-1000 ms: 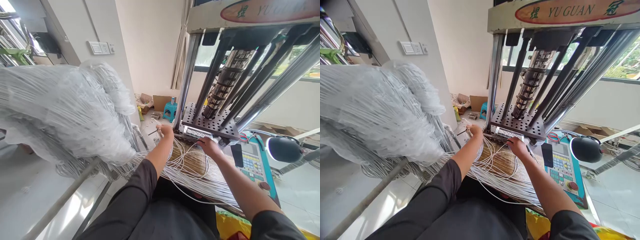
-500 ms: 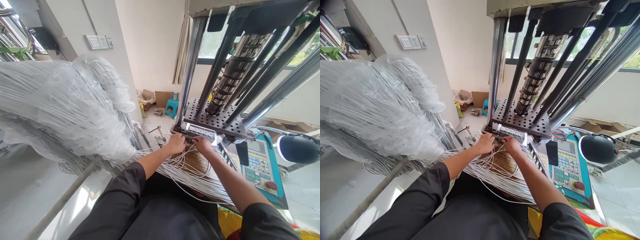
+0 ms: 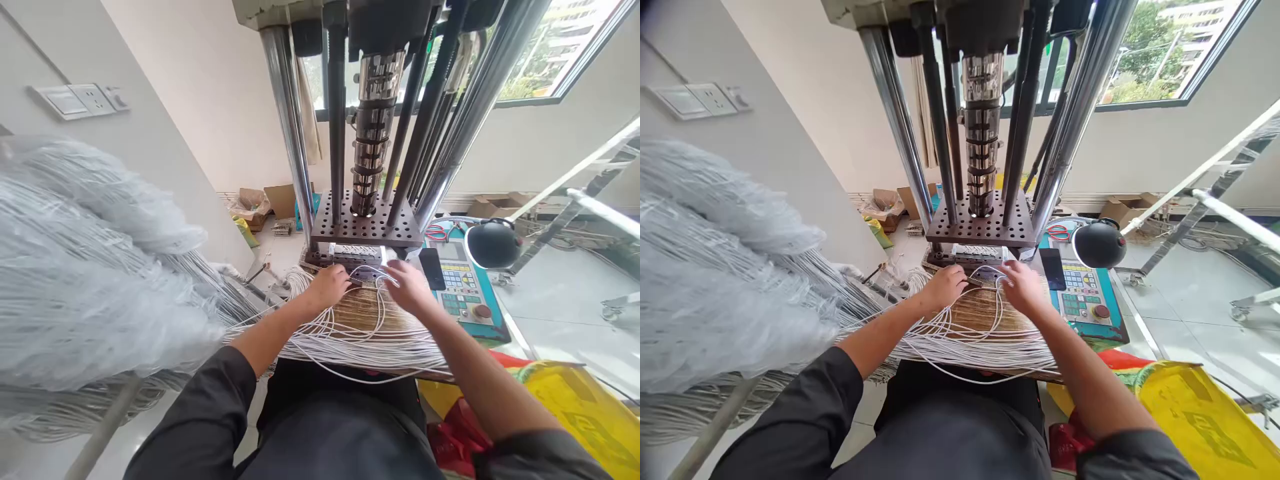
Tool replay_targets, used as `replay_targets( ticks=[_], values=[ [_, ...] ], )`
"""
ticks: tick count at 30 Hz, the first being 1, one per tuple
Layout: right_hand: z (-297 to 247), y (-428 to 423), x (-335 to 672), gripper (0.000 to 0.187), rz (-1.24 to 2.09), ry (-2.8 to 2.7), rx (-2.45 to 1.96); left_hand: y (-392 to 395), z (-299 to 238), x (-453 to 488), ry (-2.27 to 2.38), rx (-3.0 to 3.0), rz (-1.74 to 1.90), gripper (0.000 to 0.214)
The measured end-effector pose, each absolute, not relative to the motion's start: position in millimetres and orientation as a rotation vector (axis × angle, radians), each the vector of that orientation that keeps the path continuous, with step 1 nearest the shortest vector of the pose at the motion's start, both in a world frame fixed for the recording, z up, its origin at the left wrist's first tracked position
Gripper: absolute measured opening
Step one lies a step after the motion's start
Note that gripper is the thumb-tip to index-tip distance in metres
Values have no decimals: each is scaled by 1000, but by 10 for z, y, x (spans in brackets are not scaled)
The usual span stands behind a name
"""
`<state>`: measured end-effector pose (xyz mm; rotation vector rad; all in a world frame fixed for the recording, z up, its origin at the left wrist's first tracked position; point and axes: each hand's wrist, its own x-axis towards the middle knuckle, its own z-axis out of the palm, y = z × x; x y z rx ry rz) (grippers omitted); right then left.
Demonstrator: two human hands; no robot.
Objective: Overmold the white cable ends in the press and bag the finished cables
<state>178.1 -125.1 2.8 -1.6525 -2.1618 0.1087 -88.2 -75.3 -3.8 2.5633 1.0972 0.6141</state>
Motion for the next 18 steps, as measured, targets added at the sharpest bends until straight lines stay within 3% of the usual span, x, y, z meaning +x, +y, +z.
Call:
replay_targets(
  ticks=[3,6,12,18],
  values=[
    [-49,-1668,2563,57,222,-2052,-1808,-618,-77,-530,968,2530,627,6],
    [-254,-1944,2912,65,387,-2073,-1940,-427,-161,-400,1071,2508,382,11],
    [-535,-1924,2799,56,275,-2060,-1912,-186,-272,-642,901,2447,280,16],
    [-594,-1787,2803,48,285,-2039,-1934,-253,-205,-703,952,2334,466,21]
  ],
)
